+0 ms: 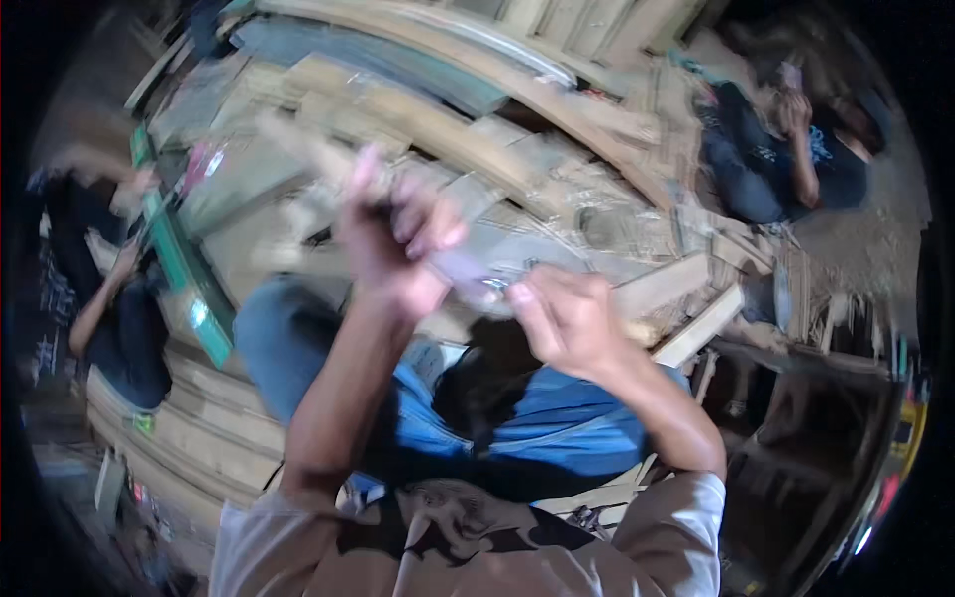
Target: The person marks and carves a wooden piece covered in purple material using a small pointed metal tool, then shapes the piece by scraping it with a small knife.
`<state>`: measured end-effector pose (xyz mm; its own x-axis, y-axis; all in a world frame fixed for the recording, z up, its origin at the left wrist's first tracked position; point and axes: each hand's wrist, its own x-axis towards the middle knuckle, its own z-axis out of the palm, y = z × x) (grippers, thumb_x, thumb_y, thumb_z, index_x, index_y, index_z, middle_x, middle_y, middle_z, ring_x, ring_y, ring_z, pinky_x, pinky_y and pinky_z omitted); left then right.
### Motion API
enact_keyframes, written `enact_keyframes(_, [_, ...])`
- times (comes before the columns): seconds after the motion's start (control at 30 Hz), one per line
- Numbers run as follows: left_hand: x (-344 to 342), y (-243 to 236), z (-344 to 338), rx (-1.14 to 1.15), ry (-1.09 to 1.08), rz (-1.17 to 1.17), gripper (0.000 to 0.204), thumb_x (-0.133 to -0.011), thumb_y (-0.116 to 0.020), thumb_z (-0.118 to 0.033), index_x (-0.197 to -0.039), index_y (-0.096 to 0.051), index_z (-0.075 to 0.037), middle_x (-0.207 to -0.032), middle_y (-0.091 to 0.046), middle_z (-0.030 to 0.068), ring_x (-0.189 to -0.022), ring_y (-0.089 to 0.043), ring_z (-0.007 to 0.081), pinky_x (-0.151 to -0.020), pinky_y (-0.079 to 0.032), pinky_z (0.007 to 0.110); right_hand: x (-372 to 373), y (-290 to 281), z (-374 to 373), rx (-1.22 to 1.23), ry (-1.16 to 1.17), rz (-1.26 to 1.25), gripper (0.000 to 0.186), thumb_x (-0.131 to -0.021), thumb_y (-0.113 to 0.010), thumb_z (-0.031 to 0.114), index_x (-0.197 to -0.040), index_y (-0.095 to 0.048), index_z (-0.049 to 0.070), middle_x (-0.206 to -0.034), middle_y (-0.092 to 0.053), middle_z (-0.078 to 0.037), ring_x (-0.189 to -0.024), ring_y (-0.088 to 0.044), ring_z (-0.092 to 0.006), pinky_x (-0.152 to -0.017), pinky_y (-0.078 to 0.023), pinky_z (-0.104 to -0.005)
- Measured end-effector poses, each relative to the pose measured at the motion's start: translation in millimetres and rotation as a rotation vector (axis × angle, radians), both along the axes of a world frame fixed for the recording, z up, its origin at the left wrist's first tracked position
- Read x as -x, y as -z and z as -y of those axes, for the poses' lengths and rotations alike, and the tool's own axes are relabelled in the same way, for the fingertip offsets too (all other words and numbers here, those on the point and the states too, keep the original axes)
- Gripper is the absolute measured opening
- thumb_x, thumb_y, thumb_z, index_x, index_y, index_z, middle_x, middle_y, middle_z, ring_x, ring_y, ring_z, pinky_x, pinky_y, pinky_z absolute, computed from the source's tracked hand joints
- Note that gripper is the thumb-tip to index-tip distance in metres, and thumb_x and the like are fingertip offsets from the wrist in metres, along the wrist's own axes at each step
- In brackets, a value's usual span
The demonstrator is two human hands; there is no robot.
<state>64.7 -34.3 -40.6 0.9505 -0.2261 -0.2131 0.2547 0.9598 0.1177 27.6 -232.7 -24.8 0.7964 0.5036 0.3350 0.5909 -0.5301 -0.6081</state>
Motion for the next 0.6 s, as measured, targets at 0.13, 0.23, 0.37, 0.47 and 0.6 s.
enact_keyframes(0.13, [-1.7, 15.8, 4.7, -0.076, -0.047, 0.179, 0.05, -0.098, -0.046, -0.052, -0.065, -0.049, -0.014, -0.048, -0.037, -0.0031, -0.043, -0.04, 0.0136, -0.053, -0.037, 0.031, 4.0, -1.1, 0.8, 0.131, -0.04, -0.001, 0.022, -0.092, -0.065, 0.018, -0.075, -0.06, 0.004, -0.063, -0.056, -0.011, -0.049, -0.057, -0.0312, -0.044, -0.045, -0.0419])
enact_keyframes(0.23, [-1.3, 19.2, -2.4, -0.078, -0.064, 0.155, 0.049, -0.099, -0.045, -0.051, -0.066, -0.05, -0.015, -0.049, -0.038, -0.0028, -0.042, -0.039, 0.0132, -0.052, -0.036, 0.03, 0.9, -0.9, -6.1, 0.244, -0.016, 0.026, 0.023, -0.091, -0.065, 0.017, -0.074, -0.059, 0.004, -0.062, -0.054, -0.011, -0.048, -0.056, -0.0305, -0.043, -0.044, -0.0418])
enact_keyframes(0.37, [-4.9, 11.2, 2.0, -0.133, -0.174, 0.026, 0.047, -0.095, -0.053, -0.049, -0.062, -0.046, -0.017, -0.044, -0.033, -0.0033, -0.037, -0.032, 0.0121, -0.046, -0.03, 0.029, -4.3, -0.9, 1.3, 0.196, 0.007, 0.062, 0.022, -0.09, -0.066, 0.017, -0.073, -0.059, 0.005, -0.061, -0.054, -0.01, -0.048, -0.056, -0.0295, -0.043, -0.044, -0.0407])
enact_keyframes(0.47, [-2.1, 7.3, 4.7, -0.089, -0.21, 0.01, 0.043, -0.095, -0.053, -0.045, -0.065, -0.049, -0.015, -0.045, -0.031, -0.0029, -0.037, -0.032, 0.0133, -0.043, -0.029, 0.031, 0.2, -6.1, 1.3, 0.288, -0.008, 0.059, 0.025, -0.092, -0.065, 0.023, -0.075, -0.06, 0.005, -0.064, -0.057, -0.009, -0.047, -0.057, -0.0296, -0.041, -0.046, -0.0408])
enact_keyframes(0.6, [-1.3, 18.0, -8.5, -0.306, -0.271, -0.057, 0.044, -0.097, -0.054, -0.045, -0.068, -0.054, -0.013, -0.044, -0.03, -0.0053, -0.036, -0.028, 0.0089, -0.042, -0.029, 0.026, -4.3, 10.0, -1.8, 0.209, 0.029, 0.085, 0.023, -0.093, -0.064, 0.022, -0.075, -0.062, 0.007, -0.062, -0.055, -0.009, -0.049, -0.057, -0.029, -0.042, -0.046, -0.0401])
